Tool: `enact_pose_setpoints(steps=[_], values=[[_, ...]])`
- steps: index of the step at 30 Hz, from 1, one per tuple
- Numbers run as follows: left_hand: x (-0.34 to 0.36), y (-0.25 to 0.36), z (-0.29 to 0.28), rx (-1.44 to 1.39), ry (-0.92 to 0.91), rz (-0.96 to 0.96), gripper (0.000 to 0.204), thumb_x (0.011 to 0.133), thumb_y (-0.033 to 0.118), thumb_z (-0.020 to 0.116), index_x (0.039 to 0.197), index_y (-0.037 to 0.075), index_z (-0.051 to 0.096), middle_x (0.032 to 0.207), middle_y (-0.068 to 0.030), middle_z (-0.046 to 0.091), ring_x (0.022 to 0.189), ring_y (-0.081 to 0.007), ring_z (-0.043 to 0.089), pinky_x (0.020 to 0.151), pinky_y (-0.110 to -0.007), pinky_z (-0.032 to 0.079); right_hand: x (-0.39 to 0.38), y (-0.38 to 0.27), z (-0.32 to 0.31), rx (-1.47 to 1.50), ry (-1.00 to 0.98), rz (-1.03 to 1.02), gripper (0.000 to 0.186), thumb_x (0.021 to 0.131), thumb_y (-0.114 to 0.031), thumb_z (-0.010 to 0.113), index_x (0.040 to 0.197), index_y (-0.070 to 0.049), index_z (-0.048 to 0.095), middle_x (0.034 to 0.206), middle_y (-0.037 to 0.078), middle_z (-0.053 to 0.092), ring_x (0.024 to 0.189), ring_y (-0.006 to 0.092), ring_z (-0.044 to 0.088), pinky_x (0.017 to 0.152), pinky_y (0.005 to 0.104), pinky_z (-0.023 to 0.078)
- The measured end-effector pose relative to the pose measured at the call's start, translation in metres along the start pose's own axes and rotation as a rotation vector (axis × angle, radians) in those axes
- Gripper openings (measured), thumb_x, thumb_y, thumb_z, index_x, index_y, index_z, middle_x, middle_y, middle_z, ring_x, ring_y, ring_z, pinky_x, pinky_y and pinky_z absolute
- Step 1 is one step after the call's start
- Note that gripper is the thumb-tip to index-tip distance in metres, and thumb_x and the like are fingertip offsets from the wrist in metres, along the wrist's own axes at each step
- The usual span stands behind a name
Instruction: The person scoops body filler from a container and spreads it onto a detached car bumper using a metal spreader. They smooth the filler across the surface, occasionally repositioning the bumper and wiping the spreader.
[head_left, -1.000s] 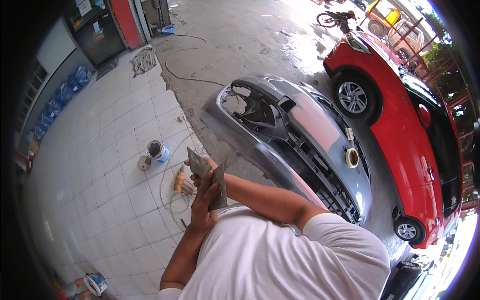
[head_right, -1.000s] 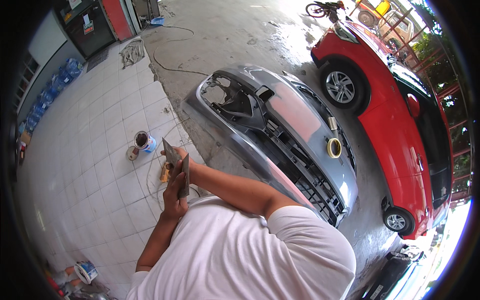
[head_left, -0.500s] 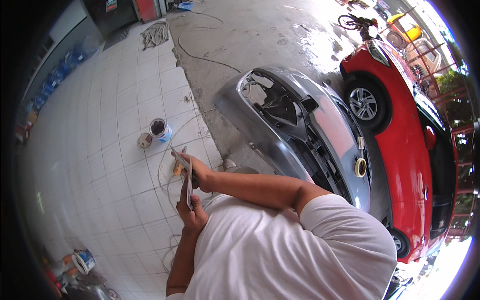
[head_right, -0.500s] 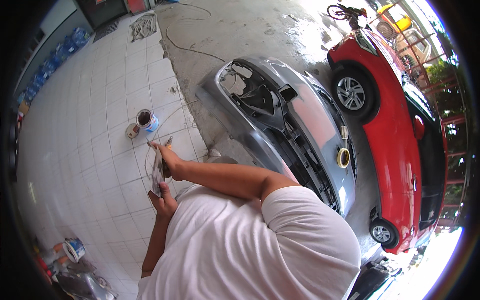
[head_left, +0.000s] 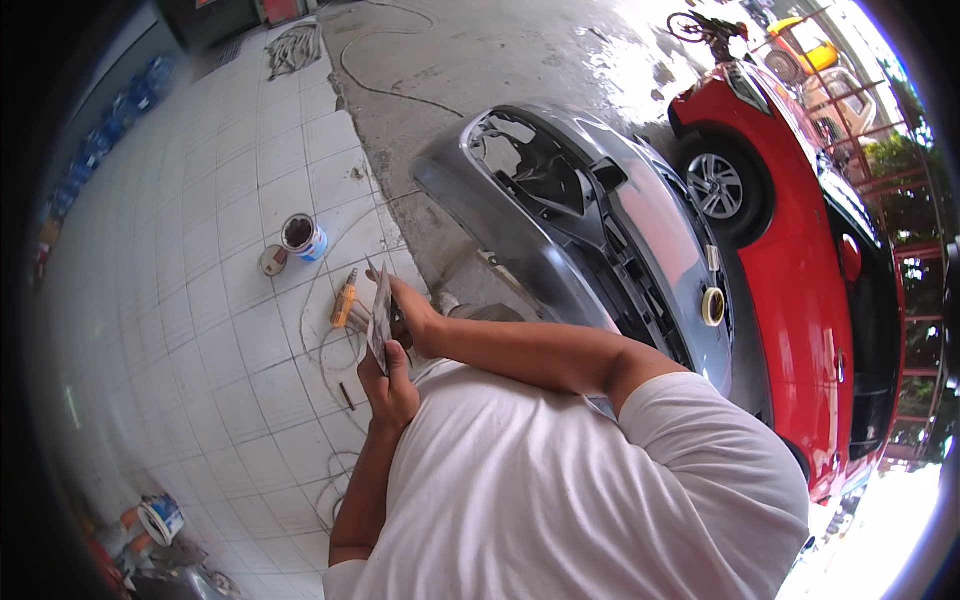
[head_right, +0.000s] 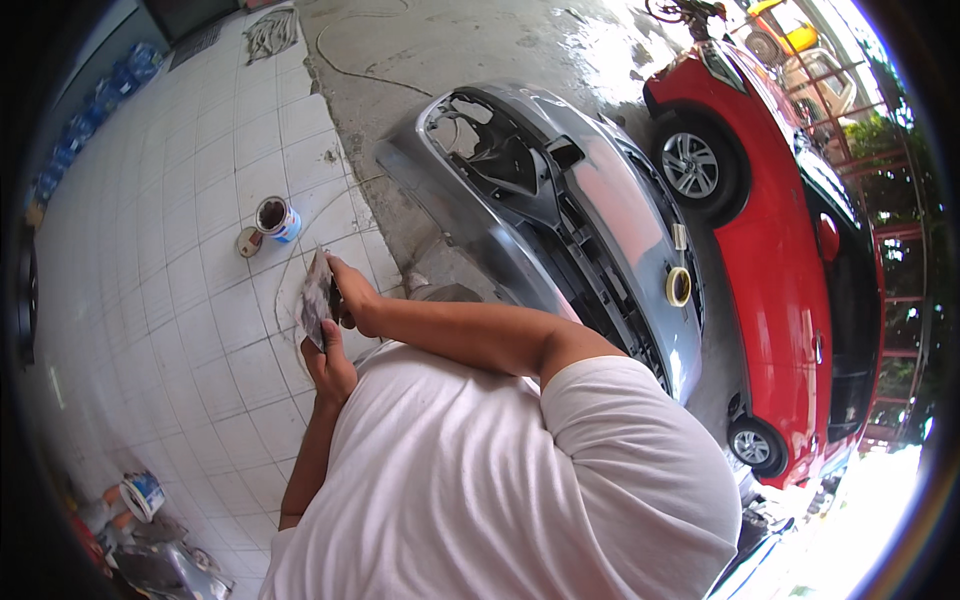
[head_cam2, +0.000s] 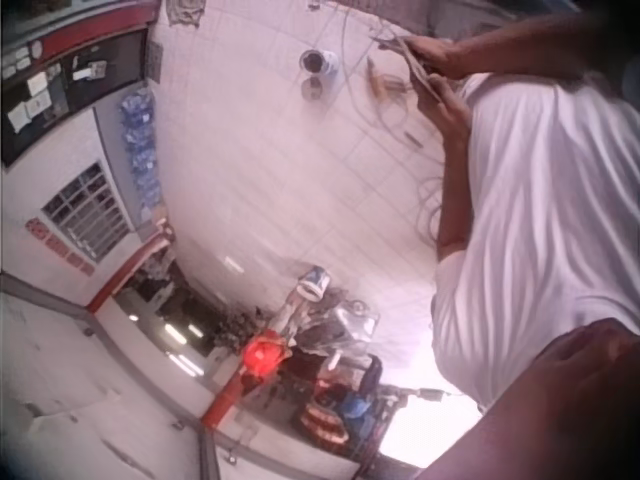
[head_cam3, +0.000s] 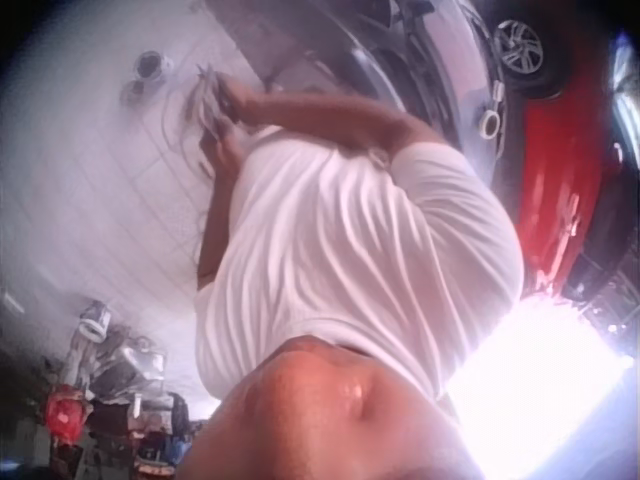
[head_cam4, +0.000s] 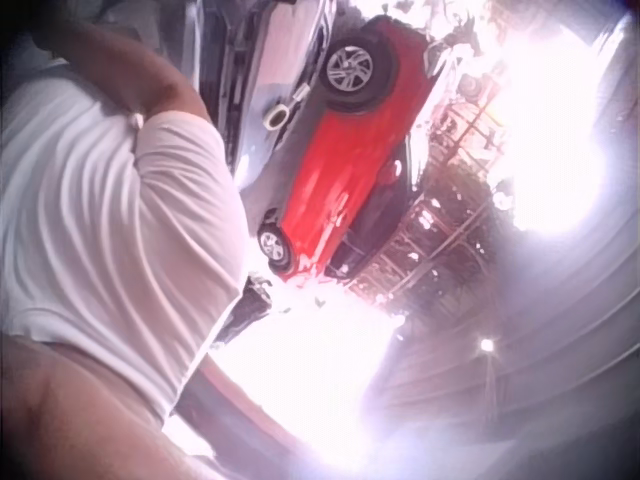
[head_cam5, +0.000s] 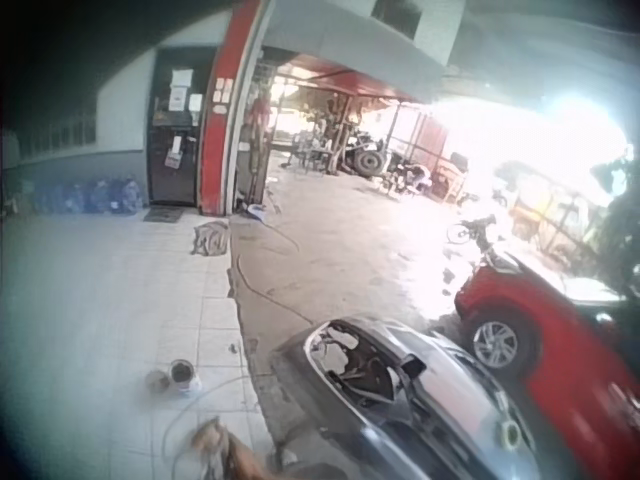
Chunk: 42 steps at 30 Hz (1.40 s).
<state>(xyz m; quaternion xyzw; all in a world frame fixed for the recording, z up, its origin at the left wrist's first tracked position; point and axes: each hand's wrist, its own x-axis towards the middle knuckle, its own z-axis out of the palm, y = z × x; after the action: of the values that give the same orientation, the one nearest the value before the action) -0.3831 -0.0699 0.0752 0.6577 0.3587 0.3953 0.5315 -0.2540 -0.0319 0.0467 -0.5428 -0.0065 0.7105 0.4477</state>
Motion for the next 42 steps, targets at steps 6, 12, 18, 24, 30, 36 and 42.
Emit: enact_pose_setpoints(steps=[6, 12, 18, 24, 30, 36, 42], values=[[0.001, -0.001, 0.022, -0.098, -0.008, -0.130, 0.044, 0.111, 0.030, 0.046, 0.114, -0.009, 0.065, 0.103, -0.0163, 0.070, 0.088, -0.0223, 0.062, 0.078, -0.035, 0.048, -0.029, 0.010, -0.027, -0.139, 0.066, -0.137, 0.063, 0.102, -0.063, 0.033, 0.137, -0.016, 0.056, 0.078, 0.006, 0.047, 0.055, 0.0156, 0.037, 0.043, 0.0340, 0.030], [-0.019, -0.009, 0.046, -0.073, 0.058, -0.175, 0.051, 0.111, 0.035, 0.045, 0.129, -0.011, 0.060, 0.126, -0.0174, 0.066, 0.115, -0.0243, 0.059, 0.103, -0.037, 0.042, -0.065, 0.011, -0.060, -0.366, 0.097, -0.255, 0.069, 0.102, -0.061, 0.030, 0.152, -0.019, 0.051, 0.129, 0.017, 0.068, 0.095, 0.0306, 0.069, 0.078, 0.0397, 0.055], [-0.024, -0.002, 0.095, -0.046, -0.002, -0.174, 0.056, 0.112, 0.040, 0.043, 0.129, -0.011, 0.059, 0.124, -0.0180, 0.065, 0.112, -0.0268, 0.061, 0.100, -0.037, 0.045, -0.103, 0.043, -0.121, -0.629, 0.041, -0.401, 0.068, 0.101, -0.063, 0.035, 0.151, -0.021, 0.053, 0.142, 0.019, 0.062, 0.131, 0.0393, 0.056, 0.112, 0.0399, 0.041], [-0.028, -0.009, 0.120, -0.219, 0.367, -0.364, 0.059, 0.110, 0.044, 0.044, 0.129, -0.011, 0.059, 0.130, -0.0215, 0.061, 0.116, -0.0317, 0.059, 0.102, -0.040, 0.044, -0.163, 0.053, -0.179, -0.689, -0.076, -0.365, 0.059, 0.103, -0.051, 0.049, 0.152, -0.019, 0.053, 0.144, 0.016, 0.062, 0.134, 0.0336, 0.055, 0.113, 0.0381, 0.040], [-0.050, 0.004, 0.105, 0.504, -0.026, 0.014, 0.051, 0.105, 0.012, 0.047, 0.150, -0.010, 0.037, 0.150, -0.0270, 0.049, 0.137, -0.0354, 0.051, 0.114, -0.044, 0.038, -0.155, 0.042, -0.265, 0.206, -0.679, -0.210, 0.048, 0.108, -0.036, 0.049, 0.147, -0.010, 0.056, 0.066, 0.003, 0.059, 0.057, 0.0095, 0.055, 0.051, 0.0253, 0.045], [-0.098, 0.028, 0.135, 0.859, -0.515, 0.402, 0.074, 0.085, -0.013, 0.049, 0.156, -0.006, 0.031, 0.158, -0.0287, 0.039, 0.149, -0.0427, 0.036, 0.123, -0.055, 0.029, -0.206, 0.030, -0.246, -0.069, -0.694, -0.047, 0.050, 0.106, -0.056, 0.049, 0.084, -0.011, 0.052, 0.057, -0.002, 0.045, 0.045, 0.0066, 0.042, 0.037, 0.0234, 0.031], [-0.087, 0.029, 0.139, 0.855, -0.553, 0.421, 0.087, 0.089, 0.025, 0.072, 0.157, -0.006, 0.027, 0.159, -0.0296, 0.036, 0.149, -0.0457, 0.033, 0.123, -0.058, 0.021, -0.196, 0.045, -0.244, -0.483, -0.246, -0.356, 0.043, 0.107, -0.037, 0.052, 0.123, 0.002, 0.065, 0.099, 0.012, 0.070, 0.073, 0.0200, 0.069, 0.070, 0.0343, 0.057]])
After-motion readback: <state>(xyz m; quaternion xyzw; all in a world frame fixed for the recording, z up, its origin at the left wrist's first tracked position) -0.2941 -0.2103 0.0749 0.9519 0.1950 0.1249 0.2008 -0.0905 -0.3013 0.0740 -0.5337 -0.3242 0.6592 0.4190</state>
